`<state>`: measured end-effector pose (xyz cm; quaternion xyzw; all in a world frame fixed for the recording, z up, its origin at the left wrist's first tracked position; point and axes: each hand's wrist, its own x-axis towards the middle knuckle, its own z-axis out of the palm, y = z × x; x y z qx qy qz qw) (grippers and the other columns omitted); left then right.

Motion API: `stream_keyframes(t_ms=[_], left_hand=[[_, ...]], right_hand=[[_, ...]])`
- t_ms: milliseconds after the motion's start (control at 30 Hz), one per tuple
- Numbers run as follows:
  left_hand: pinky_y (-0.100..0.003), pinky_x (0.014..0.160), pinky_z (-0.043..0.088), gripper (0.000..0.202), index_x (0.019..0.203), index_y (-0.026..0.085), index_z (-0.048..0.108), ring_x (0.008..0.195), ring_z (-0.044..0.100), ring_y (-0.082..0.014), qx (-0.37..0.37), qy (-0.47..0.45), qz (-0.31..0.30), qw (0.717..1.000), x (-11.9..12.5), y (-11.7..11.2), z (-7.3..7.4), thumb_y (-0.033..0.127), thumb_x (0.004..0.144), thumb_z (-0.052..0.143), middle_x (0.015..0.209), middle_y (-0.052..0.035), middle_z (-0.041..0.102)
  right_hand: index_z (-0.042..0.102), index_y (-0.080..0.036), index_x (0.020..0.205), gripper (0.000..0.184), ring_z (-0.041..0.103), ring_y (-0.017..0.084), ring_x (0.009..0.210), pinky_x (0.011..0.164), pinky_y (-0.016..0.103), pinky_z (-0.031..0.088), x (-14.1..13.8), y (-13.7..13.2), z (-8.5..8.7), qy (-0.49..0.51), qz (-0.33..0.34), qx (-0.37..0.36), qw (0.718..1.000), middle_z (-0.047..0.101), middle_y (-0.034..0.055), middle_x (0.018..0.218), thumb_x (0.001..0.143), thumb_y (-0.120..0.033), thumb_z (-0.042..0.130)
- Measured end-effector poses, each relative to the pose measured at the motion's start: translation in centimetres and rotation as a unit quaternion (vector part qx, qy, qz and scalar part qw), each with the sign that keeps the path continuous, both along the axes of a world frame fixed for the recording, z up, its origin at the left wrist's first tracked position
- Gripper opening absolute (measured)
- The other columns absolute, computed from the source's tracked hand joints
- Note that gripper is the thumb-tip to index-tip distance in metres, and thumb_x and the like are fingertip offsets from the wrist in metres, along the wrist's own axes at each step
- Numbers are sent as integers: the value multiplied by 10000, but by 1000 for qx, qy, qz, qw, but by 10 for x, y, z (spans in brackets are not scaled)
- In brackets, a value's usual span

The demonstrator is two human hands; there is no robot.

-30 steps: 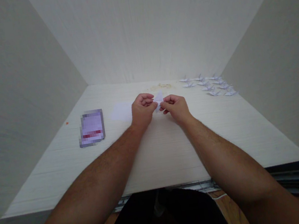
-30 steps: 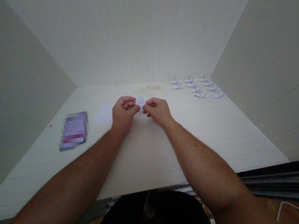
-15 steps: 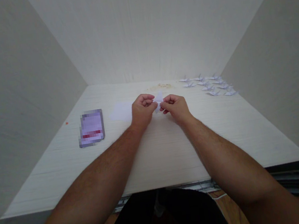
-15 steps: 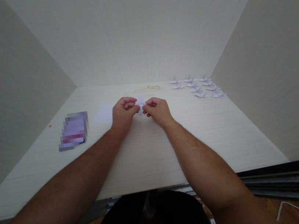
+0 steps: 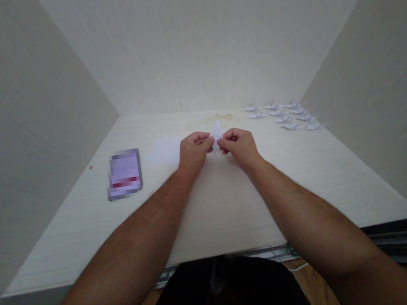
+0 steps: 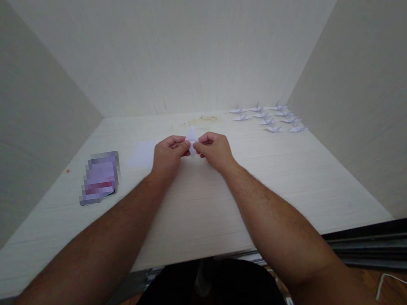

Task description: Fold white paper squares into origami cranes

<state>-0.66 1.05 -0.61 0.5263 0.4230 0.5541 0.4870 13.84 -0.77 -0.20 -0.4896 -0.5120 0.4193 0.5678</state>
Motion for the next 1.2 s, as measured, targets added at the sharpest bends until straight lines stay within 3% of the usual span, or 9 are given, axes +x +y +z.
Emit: stream_keyframes(t_ms=[567,833,1033,1200], left_hand=[[-234,550,424,172,652,174,640,534,526,-105,51,53,5,997,0,-3,1,288,763,706,554,7,609],[-227,550,406,174,633,169,629,538,520,-95,54,91,-12,994,-1,-7,8,275,755,692,562,16,610],[-229,548,403,180,652,165,626,539,526,-96,42,87,-22,995,0,-8,7,291,752,705,579,8,623],[-226,547,410,186,697,161,642,545,539,-98,36,49,-29,998,0,-6,5,316,709,745,590,8,630]], right_hand=[[586,-200,631,177,531,100,453,466,231,396,-2,-3,4,-9,-7,11,1000,610,-29,505,650,-280,742],[585,-191,608,190,476,95,474,471,236,341,-1,-6,6,-78,-15,24,997,566,-33,497,677,-316,709],[580,-194,601,175,416,87,484,478,241,297,0,-7,9,-89,-26,32,995,526,-50,499,663,-305,700],[562,-197,594,265,420,89,490,487,250,303,1,-3,6,-96,-31,35,994,532,-43,512,672,-377,741]])
